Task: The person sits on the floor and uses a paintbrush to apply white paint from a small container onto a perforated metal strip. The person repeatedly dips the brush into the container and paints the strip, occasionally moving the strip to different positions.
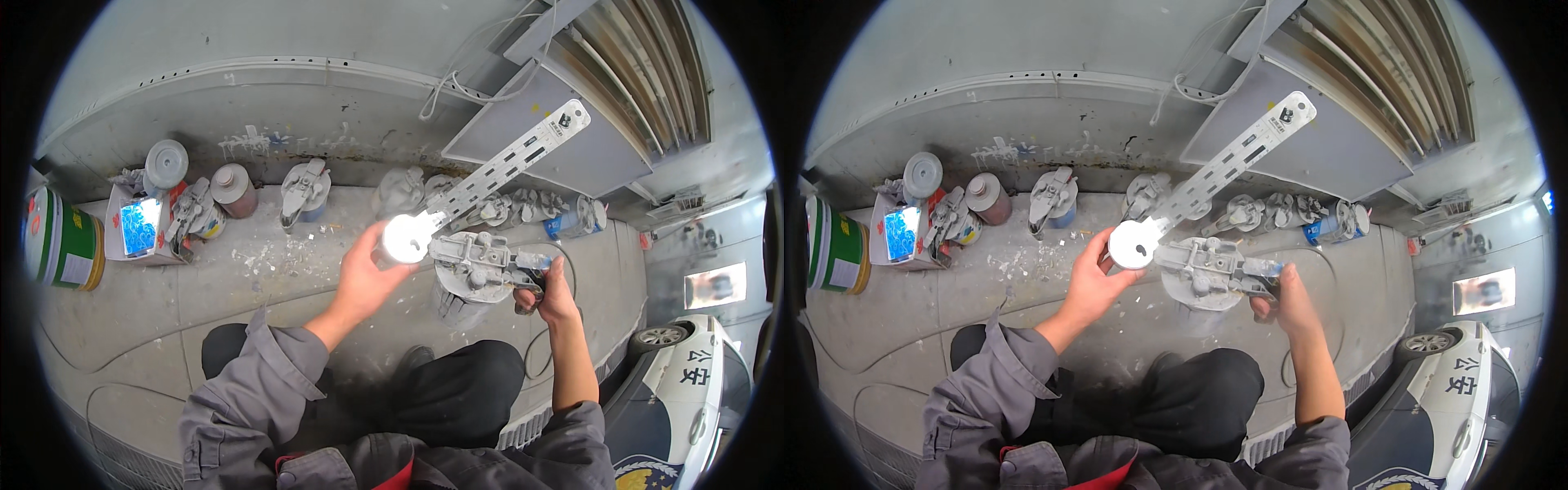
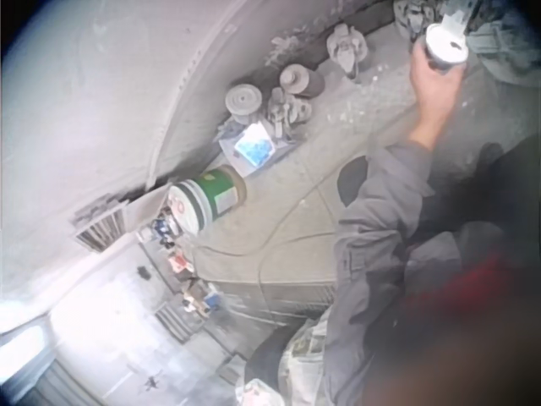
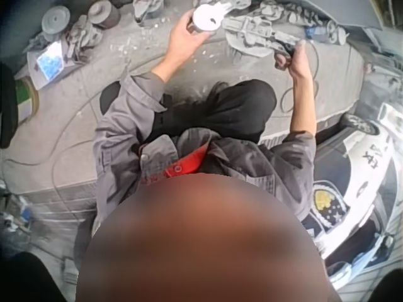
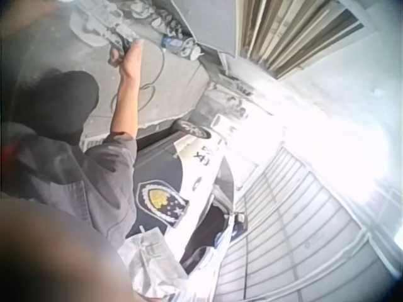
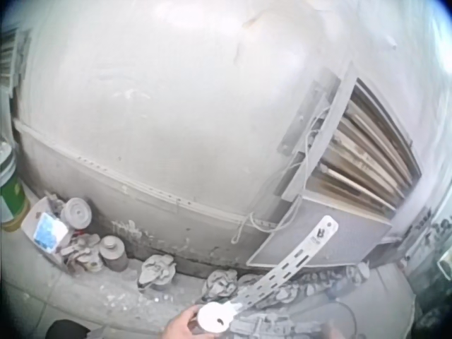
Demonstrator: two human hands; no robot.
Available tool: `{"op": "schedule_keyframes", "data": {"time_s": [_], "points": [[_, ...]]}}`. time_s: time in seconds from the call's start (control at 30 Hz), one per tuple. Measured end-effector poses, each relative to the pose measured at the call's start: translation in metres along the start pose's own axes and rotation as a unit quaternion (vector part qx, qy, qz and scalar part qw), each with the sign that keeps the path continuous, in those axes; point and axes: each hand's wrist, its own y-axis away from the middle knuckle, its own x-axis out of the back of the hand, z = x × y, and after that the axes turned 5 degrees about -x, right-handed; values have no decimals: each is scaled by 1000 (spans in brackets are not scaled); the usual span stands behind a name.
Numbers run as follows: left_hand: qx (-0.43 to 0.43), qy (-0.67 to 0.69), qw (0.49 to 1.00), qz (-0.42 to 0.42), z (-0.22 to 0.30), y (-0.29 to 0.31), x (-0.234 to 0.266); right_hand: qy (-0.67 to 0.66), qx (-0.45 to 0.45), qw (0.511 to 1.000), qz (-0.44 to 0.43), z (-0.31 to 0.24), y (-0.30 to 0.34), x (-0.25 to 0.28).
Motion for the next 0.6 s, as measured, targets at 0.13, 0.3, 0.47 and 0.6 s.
{"op": "schedule_keyframes", "data": {"time_s": [0.13,0.3,0.47,0.6], "points": [[4,-8,1000,0,-2,-1,1,16,2,1000,8,-2,1,-2],[5,-16,1000,-4,-3,-1,4,75,10,997,20,-11,2,-3],[6,-3,1000,4,-2,-2,4,47,-6,996,80,-13,7,-2],[-13,25,999,35,-5,-7,5,76,-6,996,38,-11,1,8]]}}
